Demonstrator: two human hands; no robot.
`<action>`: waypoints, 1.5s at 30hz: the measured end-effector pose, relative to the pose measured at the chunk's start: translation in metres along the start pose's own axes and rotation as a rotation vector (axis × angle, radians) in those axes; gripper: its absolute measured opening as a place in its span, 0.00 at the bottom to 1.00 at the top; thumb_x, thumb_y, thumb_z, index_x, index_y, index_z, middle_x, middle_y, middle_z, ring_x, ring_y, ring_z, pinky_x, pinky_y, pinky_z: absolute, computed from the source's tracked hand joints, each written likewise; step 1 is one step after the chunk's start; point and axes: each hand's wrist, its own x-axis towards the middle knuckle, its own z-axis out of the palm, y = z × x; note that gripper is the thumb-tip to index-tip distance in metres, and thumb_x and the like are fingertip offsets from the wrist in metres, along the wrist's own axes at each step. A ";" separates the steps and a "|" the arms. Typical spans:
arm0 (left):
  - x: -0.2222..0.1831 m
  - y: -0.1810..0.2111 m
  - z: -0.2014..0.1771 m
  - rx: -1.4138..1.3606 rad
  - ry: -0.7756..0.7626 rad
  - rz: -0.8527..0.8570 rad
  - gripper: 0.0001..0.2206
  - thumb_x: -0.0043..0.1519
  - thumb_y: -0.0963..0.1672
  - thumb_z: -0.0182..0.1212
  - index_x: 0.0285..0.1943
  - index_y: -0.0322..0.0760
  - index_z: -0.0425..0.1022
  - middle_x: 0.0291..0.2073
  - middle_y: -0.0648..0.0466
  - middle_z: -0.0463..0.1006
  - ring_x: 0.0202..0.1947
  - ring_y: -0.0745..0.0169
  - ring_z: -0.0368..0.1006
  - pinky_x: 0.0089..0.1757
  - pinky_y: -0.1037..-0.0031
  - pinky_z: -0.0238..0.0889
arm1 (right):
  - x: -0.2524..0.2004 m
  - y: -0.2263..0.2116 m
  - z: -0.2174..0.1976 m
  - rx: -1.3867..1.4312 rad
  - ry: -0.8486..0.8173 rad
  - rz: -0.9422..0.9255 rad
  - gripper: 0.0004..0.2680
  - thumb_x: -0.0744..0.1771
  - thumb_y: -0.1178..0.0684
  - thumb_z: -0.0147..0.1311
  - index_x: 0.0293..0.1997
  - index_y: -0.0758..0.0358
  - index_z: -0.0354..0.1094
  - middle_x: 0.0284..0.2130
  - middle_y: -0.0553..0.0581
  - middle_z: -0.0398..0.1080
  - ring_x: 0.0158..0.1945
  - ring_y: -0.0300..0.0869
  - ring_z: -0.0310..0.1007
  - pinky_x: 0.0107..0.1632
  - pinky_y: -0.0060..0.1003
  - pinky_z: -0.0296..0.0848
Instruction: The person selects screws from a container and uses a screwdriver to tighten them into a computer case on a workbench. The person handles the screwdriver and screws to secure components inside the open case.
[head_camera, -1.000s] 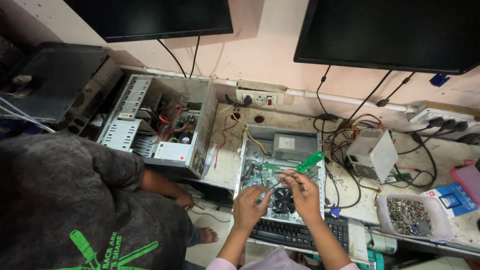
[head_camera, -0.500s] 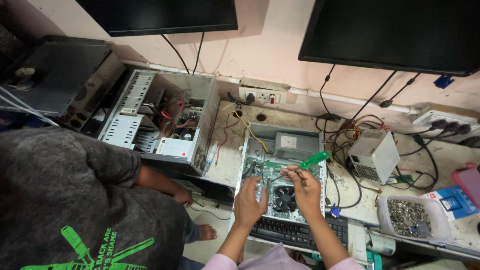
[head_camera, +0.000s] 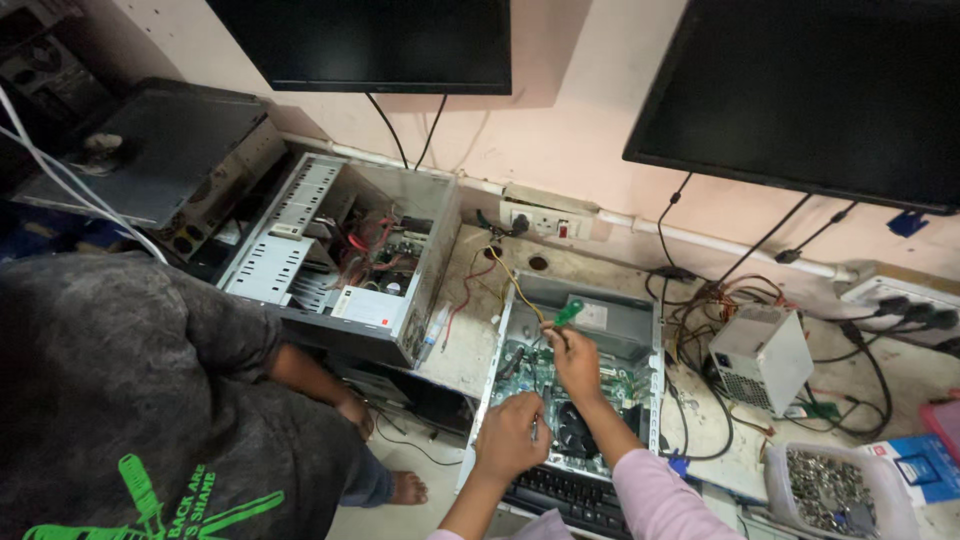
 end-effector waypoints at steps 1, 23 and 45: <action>0.001 0.000 0.000 0.009 -0.006 -0.003 0.05 0.52 0.38 0.60 0.33 0.35 0.67 0.28 0.46 0.74 0.33 0.42 0.75 0.34 0.56 0.68 | 0.002 0.001 0.003 0.004 -0.018 -0.017 0.07 0.68 0.56 0.54 0.45 0.64 0.77 0.32 0.60 0.79 0.33 0.39 0.79 0.40 0.35 0.74; 0.002 -0.003 0.005 0.022 -0.001 -0.024 0.06 0.52 0.37 0.59 0.35 0.33 0.67 0.28 0.44 0.73 0.32 0.40 0.75 0.33 0.54 0.67 | 0.013 0.005 0.023 -0.056 -0.118 0.037 0.07 0.67 0.54 0.56 0.46 0.63 0.77 0.35 0.65 0.78 0.35 0.50 0.81 0.41 0.39 0.75; 0.003 0.000 0.004 0.052 -0.019 -0.060 0.05 0.53 0.38 0.58 0.34 0.34 0.67 0.28 0.45 0.74 0.32 0.40 0.75 0.34 0.54 0.68 | 0.014 0.009 0.023 -0.022 -0.140 -0.086 0.07 0.67 0.57 0.54 0.47 0.64 0.76 0.38 0.64 0.79 0.42 0.51 0.82 0.45 0.39 0.76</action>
